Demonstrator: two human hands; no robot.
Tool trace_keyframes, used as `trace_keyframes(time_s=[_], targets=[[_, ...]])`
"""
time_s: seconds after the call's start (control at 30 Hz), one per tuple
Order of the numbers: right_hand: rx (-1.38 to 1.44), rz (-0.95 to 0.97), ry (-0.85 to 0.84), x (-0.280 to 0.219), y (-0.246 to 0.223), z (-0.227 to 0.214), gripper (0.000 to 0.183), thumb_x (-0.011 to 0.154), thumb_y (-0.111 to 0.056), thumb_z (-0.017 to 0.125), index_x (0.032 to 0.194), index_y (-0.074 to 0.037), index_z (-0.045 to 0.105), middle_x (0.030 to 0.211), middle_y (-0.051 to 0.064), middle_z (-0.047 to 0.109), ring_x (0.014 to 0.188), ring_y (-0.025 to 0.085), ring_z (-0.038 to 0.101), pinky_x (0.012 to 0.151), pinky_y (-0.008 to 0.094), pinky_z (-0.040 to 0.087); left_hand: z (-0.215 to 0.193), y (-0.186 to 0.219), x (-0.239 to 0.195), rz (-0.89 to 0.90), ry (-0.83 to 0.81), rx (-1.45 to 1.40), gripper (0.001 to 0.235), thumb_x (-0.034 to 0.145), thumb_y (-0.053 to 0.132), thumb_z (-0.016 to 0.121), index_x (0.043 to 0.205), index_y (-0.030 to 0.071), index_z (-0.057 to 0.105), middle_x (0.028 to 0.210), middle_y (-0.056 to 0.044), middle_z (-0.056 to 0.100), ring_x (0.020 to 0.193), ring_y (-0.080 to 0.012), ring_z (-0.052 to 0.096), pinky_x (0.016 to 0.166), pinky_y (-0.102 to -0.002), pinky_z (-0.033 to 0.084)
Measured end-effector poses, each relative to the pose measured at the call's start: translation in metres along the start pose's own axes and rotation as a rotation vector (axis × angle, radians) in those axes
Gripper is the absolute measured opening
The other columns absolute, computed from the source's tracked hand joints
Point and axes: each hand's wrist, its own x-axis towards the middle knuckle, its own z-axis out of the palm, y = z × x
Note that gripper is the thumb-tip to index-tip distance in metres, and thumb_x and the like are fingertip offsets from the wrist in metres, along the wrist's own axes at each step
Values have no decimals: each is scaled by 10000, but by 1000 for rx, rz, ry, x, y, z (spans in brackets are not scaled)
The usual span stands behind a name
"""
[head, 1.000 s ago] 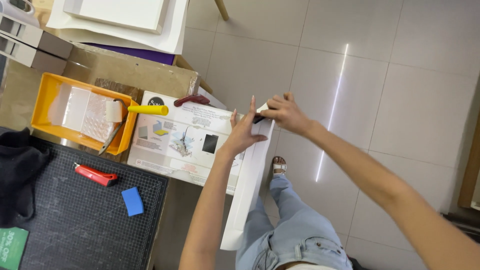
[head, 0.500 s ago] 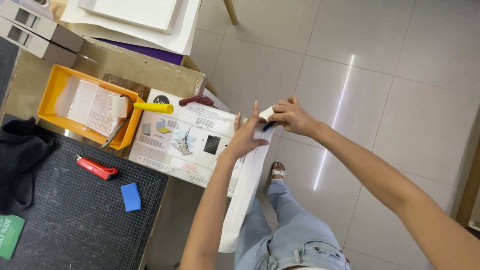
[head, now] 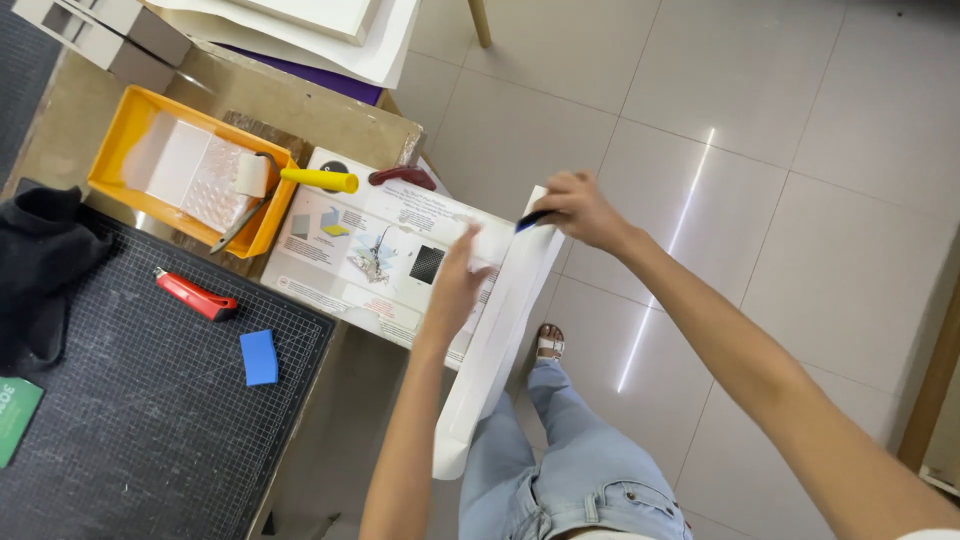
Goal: Smoothing a white adhesive strip onto a long board using a squeegee and then moving the finished piece to a stack.
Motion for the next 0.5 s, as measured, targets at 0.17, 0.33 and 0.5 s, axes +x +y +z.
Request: trace_keyframes(time_s=[0.17, 0.33, 0.5], targets=[[584, 754, 480, -112, -25, 6, 168, 1077, -274, 588, 1146, -146, 672, 824, -31, 531, 760, 84, 504, 727, 263, 443, -42, -61, -180, -298, 593, 178, 189, 886, 41, 616, 815, 204, 682, 592, 51, 639, 533, -179, 630, 573, -297, 498], [880, 1312, 509, -203, -99, 79, 643, 1050, -556, 388, 955, -27, 742, 553, -9, 430, 522, 99, 359, 528, 258, 248, 18, -116, -253, -335, -240, 33, 798, 879, 146, 698, 1556, 161, 275, 1601, -107, 354, 1452, -305, 373, 1175, -458, 296], [1207, 1539, 519, -212, -176, 130, 575, 1067, -475, 394, 1033, 14, 695, 565, 30, 414, 505, 141, 361, 493, 278, 278, 17, -81, -223, -45, -327, 50, 175, 763, -9, 598, 749, 128, 489, 718, -27, 543, 633, -197, 478, 693, -376, 363]])
